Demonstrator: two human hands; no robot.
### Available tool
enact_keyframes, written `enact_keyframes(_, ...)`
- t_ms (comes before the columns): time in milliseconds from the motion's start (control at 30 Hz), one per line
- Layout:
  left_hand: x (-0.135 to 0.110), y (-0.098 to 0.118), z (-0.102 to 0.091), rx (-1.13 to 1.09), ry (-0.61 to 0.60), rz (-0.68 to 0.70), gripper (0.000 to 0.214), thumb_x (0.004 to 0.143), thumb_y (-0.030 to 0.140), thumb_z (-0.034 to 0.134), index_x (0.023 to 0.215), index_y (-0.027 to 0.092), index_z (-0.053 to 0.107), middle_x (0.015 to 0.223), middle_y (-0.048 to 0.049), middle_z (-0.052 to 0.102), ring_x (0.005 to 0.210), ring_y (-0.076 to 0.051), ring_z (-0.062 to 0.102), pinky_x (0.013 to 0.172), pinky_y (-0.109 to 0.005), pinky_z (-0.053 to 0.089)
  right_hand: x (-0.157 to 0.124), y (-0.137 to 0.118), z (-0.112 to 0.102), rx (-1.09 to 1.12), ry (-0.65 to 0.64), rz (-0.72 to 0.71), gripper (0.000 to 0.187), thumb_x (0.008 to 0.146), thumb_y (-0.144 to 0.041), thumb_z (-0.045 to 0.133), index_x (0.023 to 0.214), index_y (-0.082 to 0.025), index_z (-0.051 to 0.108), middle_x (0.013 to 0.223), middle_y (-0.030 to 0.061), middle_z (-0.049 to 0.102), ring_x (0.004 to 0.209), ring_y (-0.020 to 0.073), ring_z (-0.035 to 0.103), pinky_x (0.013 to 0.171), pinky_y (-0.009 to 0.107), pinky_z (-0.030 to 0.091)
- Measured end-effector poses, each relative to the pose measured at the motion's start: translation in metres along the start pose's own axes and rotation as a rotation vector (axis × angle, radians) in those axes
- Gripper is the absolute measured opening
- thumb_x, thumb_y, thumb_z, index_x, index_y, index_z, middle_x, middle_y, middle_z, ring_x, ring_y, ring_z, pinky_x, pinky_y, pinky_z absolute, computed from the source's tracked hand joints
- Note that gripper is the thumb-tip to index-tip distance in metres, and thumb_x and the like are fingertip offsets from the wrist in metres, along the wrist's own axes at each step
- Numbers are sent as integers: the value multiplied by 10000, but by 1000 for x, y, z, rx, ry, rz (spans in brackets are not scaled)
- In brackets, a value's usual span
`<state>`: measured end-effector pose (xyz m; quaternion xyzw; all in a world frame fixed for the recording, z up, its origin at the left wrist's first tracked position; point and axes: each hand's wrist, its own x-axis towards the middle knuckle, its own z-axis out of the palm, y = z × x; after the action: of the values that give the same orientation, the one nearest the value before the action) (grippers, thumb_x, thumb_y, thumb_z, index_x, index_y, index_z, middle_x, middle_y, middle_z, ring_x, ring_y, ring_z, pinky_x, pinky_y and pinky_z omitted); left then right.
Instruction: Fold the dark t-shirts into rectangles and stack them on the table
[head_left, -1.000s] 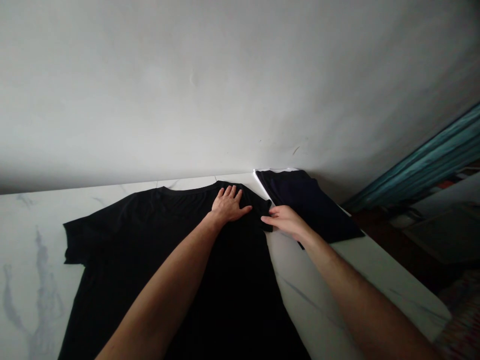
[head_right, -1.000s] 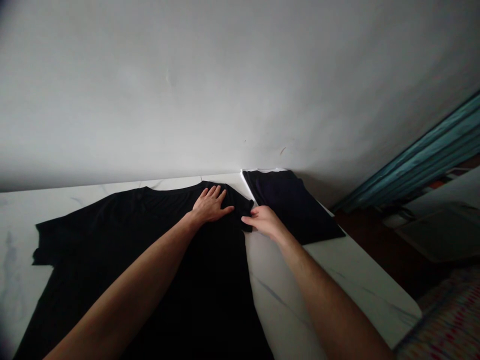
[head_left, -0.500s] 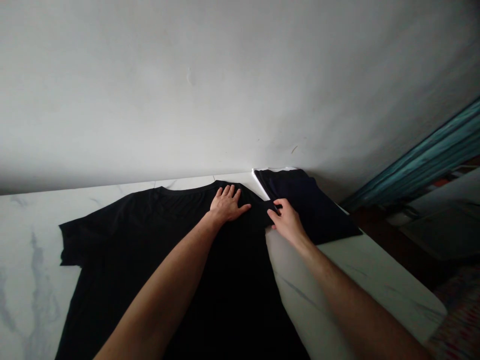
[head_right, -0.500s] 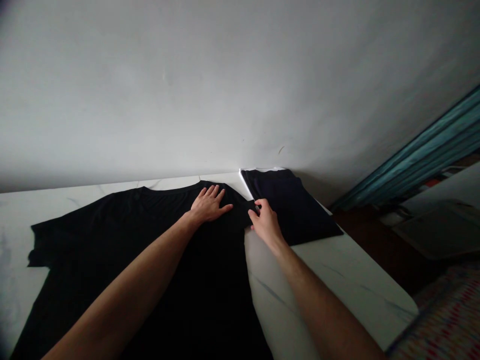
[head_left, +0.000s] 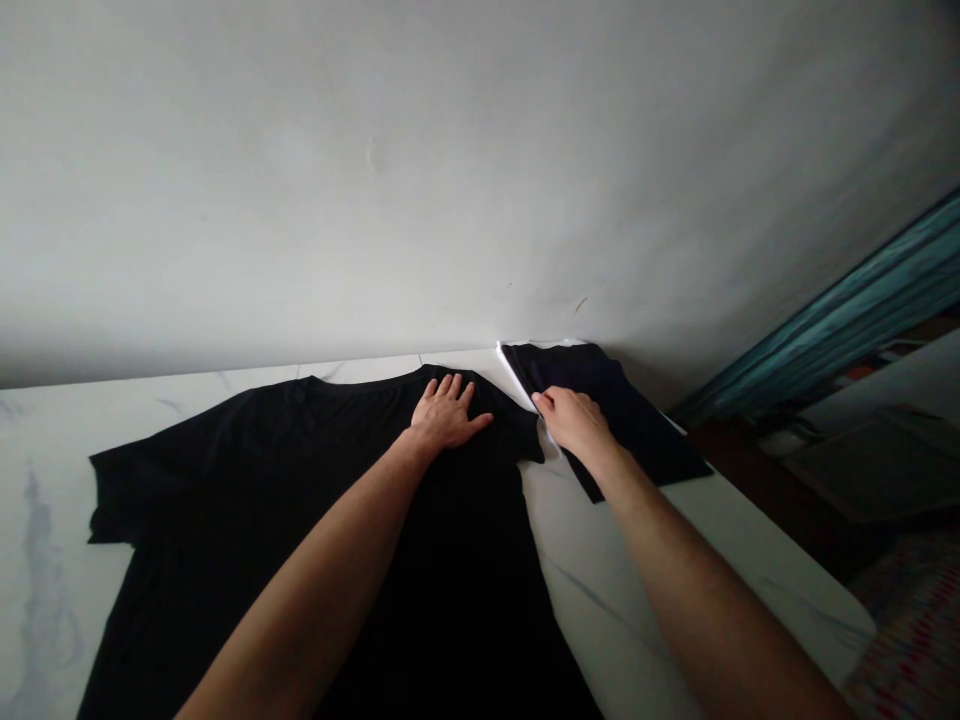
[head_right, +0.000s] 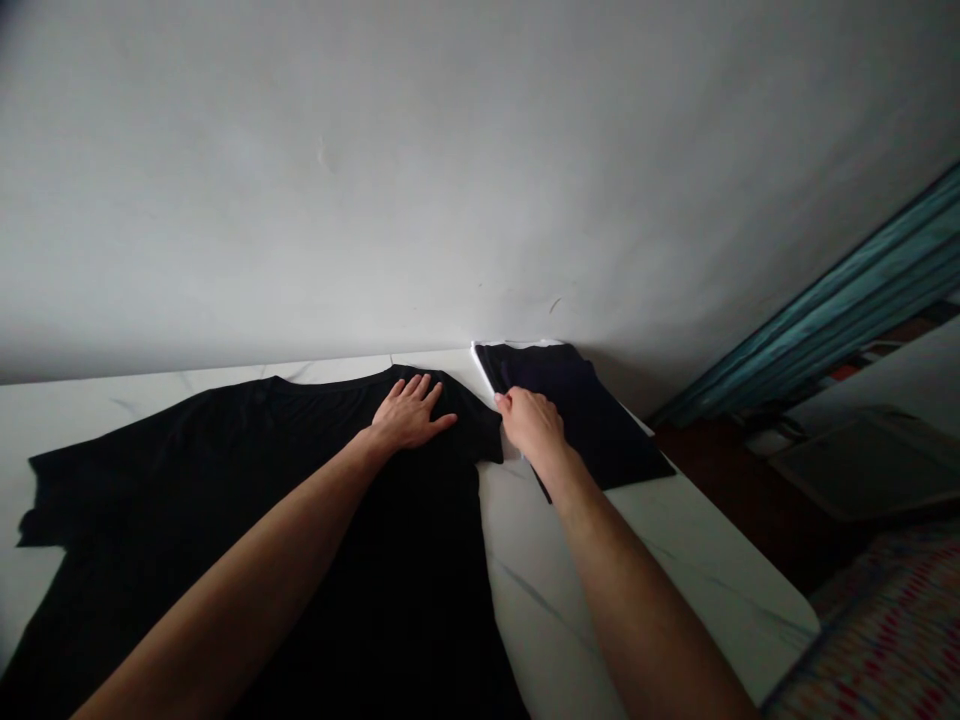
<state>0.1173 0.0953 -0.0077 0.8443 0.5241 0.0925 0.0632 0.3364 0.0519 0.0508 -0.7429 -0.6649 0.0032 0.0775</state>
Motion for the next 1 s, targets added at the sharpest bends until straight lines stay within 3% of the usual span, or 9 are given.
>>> enact_keyframes(100, 0, -1, 1, 0, 1, 0, 864, 947, 762, 296, 1585, 184, 368, 1662, -137, 307, 1551, -334, 219, 1252, -508, 159, 20, -15, 3, -55, -36, -8, 353, 990, -443, 525, 973, -181, 761, 978, 180, 754, 930, 280, 713, 769, 344, 477)
enact_keyframes(233, 0, -1, 0, 5, -11, -1, 879, 948, 763, 289, 1583, 160, 367, 1665, -153, 288, 1551, -332, 222, 1251, -512, 166, 30, -26, 16, -60, -161, -51, 215, 901, -425, 686, 876, -221, 751, 935, 119, 765, 917, 257, 712, 738, 312, 472)
enact_keyframes(333, -1, 0, -1, 5, -9, 6, 895, 951, 763, 271, 1582, 135, 366, 1664, -173, 279, 1550, -334, 224, 1251, -513, 169, 30, -23, 20, -10, -69, -79, 153, 953, -351, 622, 920, -230, 711, 933, 90, 762, 894, 237, 705, 718, 301, 453)
enact_keyframes(433, 0, 0, 1, -3, 18, 3, 845, 976, 725, 232, 1568, 145, 395, 1653, -162, 317, 1543, -328, 247, 1249, -508, 185, 30, -18, 19, 26, 63, -13, 156, 986, -336, 568, 1032, -225, 667, 950, 95, 752, 877, 246, 701, 708, 312, 442)
enact_keyframes(667, 0, 0, -3, -9, 149, -27, 538, 1031, 348, 298, 1488, 145, 497, 1573, -129, 472, 1477, -287, 383, 1226, -469, 272, 24, -7, 19, -14, 121, 33, 173, 917, -342, 675, 1067, -256, 666, 999, 94, 738, 881, 262, 697, 727, 340, 474)
enact_keyframes(767, 1, 3, -12, 26, 210, 21, 436, 980, 199, 352, 1276, 164, 671, 1449, -114, 591, 1386, -252, 487, 1219, -407, 289, 20, -10, 16, -66, 130, 22, 181, 917, -308, 667, 1086, -246, 681, 1051, 120, 727, 918, 282, 688, 764, 371, 495)
enact_keyframes(867, -1, 8, -16, 32, 172, 51, 377, 975, 217, 379, 1102, 182, 732, 1274, -106, 689, 1237, -238, 595, 1151, -366, 382, 15, -21, 15, -96, 188, -112, 243, 951, -211, 558, 1153, -200, 693, 1125, 167, 712, 1069, 317, 646, 879, 414, 498)
enact_keyframes(1000, -4, 9, -11, 43, 119, 75, 431, 1004, 317, 383, 1321, 144, 618, 1407, -129, 616, 1340, -270, 520, 1170, -426, 365, 5, -35, 30, 64, 125, -485, 394, 1002, -223, 419, 1318, -179, 650, 1334, 144, 666, 1277, 277, 564, 1098, 424, 422)
